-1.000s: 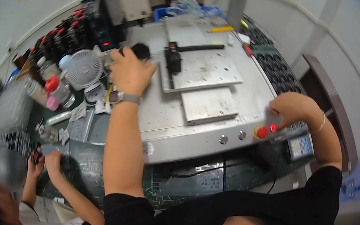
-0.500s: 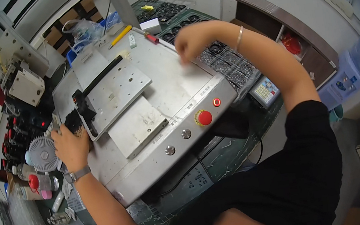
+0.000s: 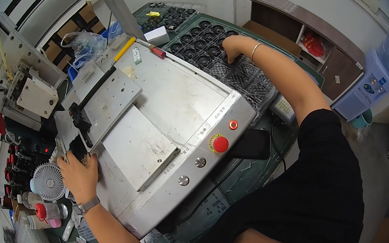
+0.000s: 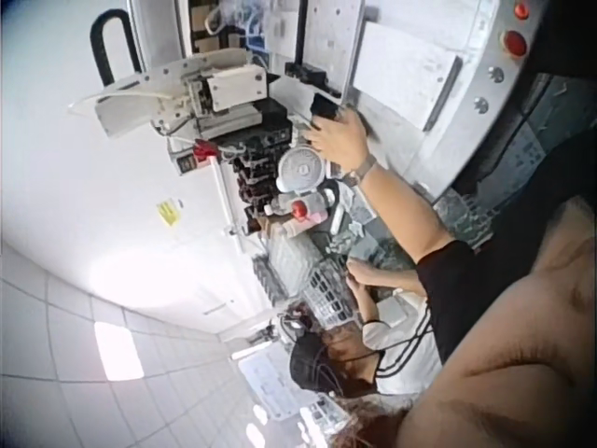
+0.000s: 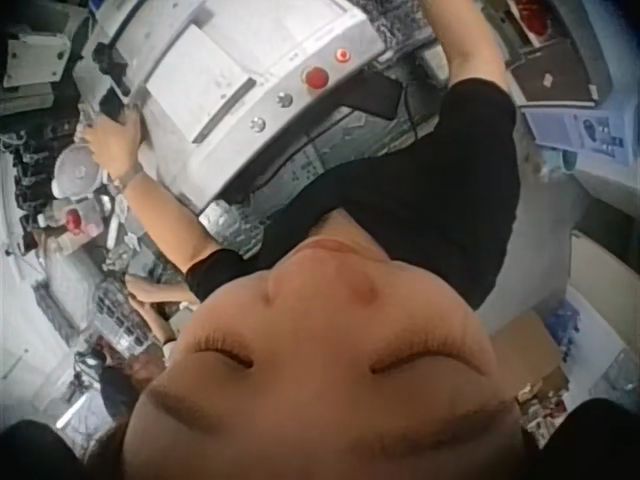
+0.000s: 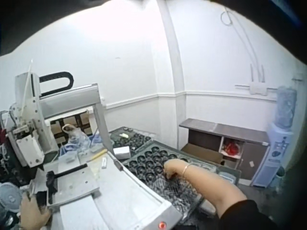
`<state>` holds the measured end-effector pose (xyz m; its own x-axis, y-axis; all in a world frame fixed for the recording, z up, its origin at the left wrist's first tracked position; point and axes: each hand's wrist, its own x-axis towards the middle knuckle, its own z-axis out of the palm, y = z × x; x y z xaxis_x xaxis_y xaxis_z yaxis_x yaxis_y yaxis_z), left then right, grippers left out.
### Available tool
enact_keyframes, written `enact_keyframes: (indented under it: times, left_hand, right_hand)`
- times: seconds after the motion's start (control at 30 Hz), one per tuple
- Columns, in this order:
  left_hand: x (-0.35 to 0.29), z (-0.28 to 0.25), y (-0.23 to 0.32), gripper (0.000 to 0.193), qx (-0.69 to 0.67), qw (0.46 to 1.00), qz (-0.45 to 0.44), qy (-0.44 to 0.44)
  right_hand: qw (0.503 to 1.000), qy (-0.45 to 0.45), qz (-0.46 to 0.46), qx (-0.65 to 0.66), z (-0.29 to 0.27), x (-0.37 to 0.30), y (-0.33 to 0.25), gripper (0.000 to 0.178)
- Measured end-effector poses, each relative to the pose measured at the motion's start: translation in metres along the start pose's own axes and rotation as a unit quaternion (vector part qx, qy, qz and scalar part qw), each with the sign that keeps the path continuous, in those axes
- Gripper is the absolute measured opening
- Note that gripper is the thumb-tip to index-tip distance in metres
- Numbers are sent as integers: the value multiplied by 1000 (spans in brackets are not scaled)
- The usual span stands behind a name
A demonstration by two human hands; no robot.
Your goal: Assembling small electronic modules using a press machine and manual sorting.
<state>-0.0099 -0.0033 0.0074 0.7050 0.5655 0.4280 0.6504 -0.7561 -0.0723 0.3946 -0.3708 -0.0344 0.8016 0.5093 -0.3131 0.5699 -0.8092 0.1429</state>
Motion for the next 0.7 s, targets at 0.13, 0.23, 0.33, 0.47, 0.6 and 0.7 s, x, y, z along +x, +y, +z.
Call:
enact_keyframes:
  times: [0.13,0.23,0.33,0.47,0.6,0.7]
  left_hand:
    - [0,1,0,69,-16,1000,9,2]
    - [0,3,0,68,-23,1000,17,12]
    - [-2,2,0,67,-26,999,18,18]
    - [-3,-2,2,66,-29,999,12,18]
    - [-4,-7,4,65,-36,999,7,5]
    - [-2,-5,4,65,-42,999,8,8]
  right_hand:
    - [999,5,-9,33,5,8,11,44]
    - [999,-13,-8,35,15,15,27,46]
    - [992,51,-69,90,20,14,31,45]
    - [983,20,-2,181,-2,11,42,43]
    - [984,-1,52,172,4,16,62,36]
    - [993,26,14,117,23,28,77,37]
